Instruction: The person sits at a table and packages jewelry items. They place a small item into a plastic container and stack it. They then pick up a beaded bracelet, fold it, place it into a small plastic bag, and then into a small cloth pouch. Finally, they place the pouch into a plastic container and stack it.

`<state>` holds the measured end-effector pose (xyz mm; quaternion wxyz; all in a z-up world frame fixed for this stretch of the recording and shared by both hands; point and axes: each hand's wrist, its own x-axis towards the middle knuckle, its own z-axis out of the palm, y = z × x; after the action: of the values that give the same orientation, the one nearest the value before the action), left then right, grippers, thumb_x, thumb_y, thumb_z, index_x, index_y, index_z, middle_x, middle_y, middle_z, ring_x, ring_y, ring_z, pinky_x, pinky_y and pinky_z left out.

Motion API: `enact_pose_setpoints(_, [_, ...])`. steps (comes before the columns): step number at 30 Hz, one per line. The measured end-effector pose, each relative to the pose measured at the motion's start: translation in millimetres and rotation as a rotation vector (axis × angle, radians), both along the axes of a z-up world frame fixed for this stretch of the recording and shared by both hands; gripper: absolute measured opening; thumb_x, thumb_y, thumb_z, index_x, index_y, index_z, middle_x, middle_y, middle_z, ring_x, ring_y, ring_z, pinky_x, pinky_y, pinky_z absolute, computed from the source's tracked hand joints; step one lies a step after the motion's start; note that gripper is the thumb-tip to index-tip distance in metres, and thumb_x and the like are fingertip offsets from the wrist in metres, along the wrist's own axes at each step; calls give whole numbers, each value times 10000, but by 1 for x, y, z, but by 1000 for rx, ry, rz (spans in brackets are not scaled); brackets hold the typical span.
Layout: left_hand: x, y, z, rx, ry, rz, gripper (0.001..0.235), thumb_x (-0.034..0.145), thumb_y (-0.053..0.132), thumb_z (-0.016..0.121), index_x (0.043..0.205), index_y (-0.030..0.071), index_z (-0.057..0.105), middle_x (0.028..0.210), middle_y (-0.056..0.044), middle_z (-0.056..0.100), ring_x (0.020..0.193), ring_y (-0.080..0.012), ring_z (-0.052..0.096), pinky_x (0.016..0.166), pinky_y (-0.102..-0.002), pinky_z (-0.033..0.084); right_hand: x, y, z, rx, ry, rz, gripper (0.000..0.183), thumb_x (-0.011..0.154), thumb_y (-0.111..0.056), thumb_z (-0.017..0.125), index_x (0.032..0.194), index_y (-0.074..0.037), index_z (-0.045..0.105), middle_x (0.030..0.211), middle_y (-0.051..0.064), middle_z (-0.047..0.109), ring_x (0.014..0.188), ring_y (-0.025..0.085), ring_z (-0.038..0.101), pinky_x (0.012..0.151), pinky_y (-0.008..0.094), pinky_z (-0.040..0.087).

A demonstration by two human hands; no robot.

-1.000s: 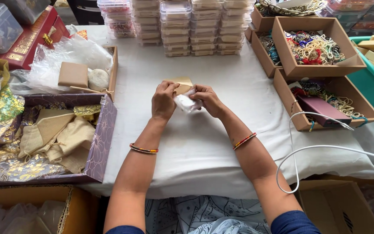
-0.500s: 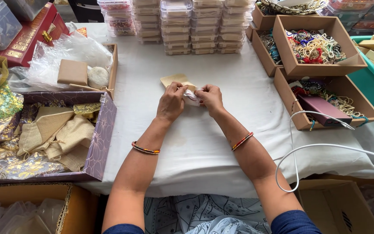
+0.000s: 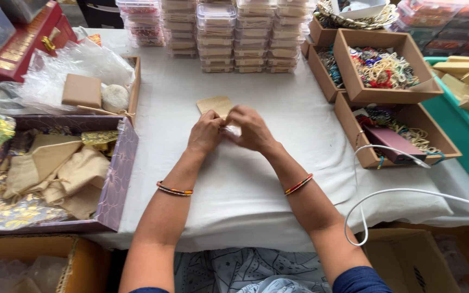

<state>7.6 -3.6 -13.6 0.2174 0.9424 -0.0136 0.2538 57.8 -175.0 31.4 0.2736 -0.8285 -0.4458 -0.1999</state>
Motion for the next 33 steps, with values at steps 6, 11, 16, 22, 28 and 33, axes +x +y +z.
enact_pose_setpoints(6, [5, 8, -7, -227, 40, 0, 316, 769, 38, 777, 1073, 123, 784, 1099, -54, 672, 1002, -242, 685, 907, -368, 563, 6, -7, -4, -295, 163, 251, 469, 729, -66, 779, 1174, -146, 659, 1161, 33, 603, 1117, 262, 619, 989, 364, 539])
enact_pose_setpoints(11, [7, 7, -2, -206, -1, 13, 238, 845, 39, 759, 1064, 126, 796, 1103, -60, 675, 1022, -254, 677, 917, -375, 558, 1, -4, 1, -307, 28, 261, 504, 650, 0, 760, 1127, -145, 681, 1118, 33, 641, 1105, 251, 626, 955, 414, 502])
enact_pose_setpoints(16, [5, 4, -5, -168, -7, -19, 293, 804, -12, 729, 1061, 116, 792, 1114, -45, 679, 1052, -250, 666, 928, -367, 562, 18, 2, -39, -169, -87, 169, 299, 852, -38, 755, 1119, -140, 665, 1093, -18, 705, 1009, 218, 700, 845, 410, 540])
enact_pose_setpoints(22, [-2, -1, 3, -83, -103, -23, 243, 783, -6, 753, 1007, 83, 780, 1104, -38, 681, 1095, -260, 642, 894, -371, 560, 7, 18, -40, -24, -97, 45, 180, 938, -89, 753, 1086, -104, 652, 1038, 49, 653, 951, 259, 704, 794, 376, 591])
enact_pose_setpoints(28, [8, 11, -5, -267, -65, -62, 266, 803, -12, 744, 990, 162, 816, 1041, 12, 700, 1027, -203, 665, 899, -337, 580, 3, 12, -20, 163, -337, -60, 416, 650, -224, 848, 967, -75, 623, 998, 106, 641, 854, 306, 662, 733, 411, 572])
enact_pose_setpoints(33, [8, 6, 6, -587, -151, -71, 140, 824, 32, 682, 956, 78, 672, 1135, -30, 627, 969, -161, 696, 808, -290, 603, 15, 9, -31, 65, -124, -37, 247, 891, -219, 850, 978, -131, 637, 918, 26, 656, 851, 227, 676, 722, 377, 553])
